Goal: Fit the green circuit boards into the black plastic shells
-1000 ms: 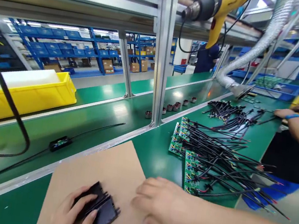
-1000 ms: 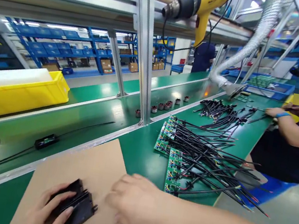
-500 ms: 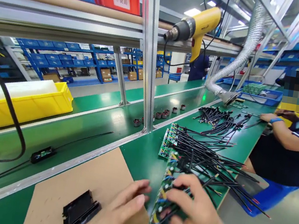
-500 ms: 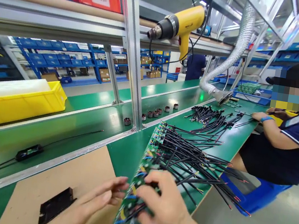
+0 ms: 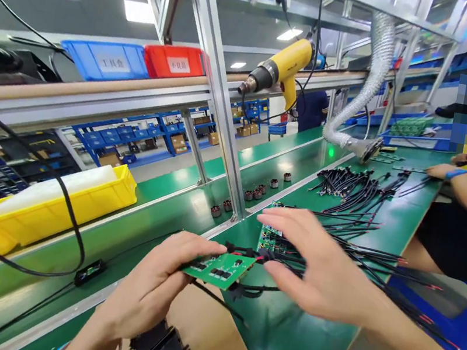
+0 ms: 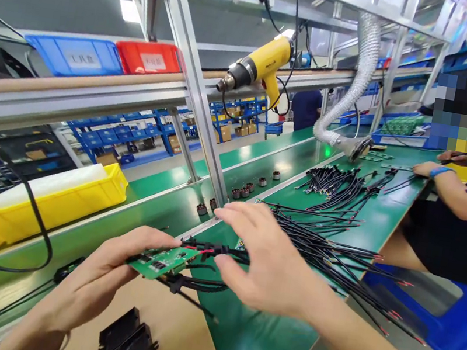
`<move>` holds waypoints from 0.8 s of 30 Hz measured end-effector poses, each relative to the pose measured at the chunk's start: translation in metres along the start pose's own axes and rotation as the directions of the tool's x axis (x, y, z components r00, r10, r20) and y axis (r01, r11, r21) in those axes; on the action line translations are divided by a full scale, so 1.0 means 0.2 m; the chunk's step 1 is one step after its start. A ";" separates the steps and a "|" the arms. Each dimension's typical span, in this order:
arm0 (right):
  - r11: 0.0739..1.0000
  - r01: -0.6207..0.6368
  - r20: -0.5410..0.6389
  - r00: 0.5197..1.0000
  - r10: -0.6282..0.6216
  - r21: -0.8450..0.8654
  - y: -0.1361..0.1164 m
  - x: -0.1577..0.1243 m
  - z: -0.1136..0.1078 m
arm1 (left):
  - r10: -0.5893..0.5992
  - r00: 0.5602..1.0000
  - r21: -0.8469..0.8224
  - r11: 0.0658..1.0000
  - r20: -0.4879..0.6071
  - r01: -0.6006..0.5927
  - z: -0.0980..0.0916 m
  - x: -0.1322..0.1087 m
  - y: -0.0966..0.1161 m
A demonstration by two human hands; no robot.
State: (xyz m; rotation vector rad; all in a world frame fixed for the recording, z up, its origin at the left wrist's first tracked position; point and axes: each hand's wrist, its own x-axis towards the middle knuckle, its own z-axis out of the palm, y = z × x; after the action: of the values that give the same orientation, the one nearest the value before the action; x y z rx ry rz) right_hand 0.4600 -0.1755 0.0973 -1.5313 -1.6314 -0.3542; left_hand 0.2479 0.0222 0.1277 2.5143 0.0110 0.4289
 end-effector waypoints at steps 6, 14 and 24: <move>0.928 -0.052 0.314 0.947 -0.072 0.368 0.11 0.14 0.33 | 0.133 0.989 -0.006 0.991 -0.061 -0.134 0.00 0.03 -0.03; 0.861 -0.392 0.172 0.919 0.354 0.324 -0.01 0.24 0.37 | -0.291 0.743 -0.547 0.828 -0.602 -0.119 0.38 0.02 -0.10; 0.822 -0.532 0.884 0.462 0.078 0.205 -0.02 0.43 0.08 | -0.761 0.644 -0.782 0.444 -0.071 0.438 0.17 -0.25 -0.03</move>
State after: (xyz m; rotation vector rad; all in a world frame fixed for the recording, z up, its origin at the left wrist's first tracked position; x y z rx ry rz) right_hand 0.4594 -0.1059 0.1511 -1.6572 -1.8462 1.1489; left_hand 0.2116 0.0035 0.0832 1.4259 0.7875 0.5163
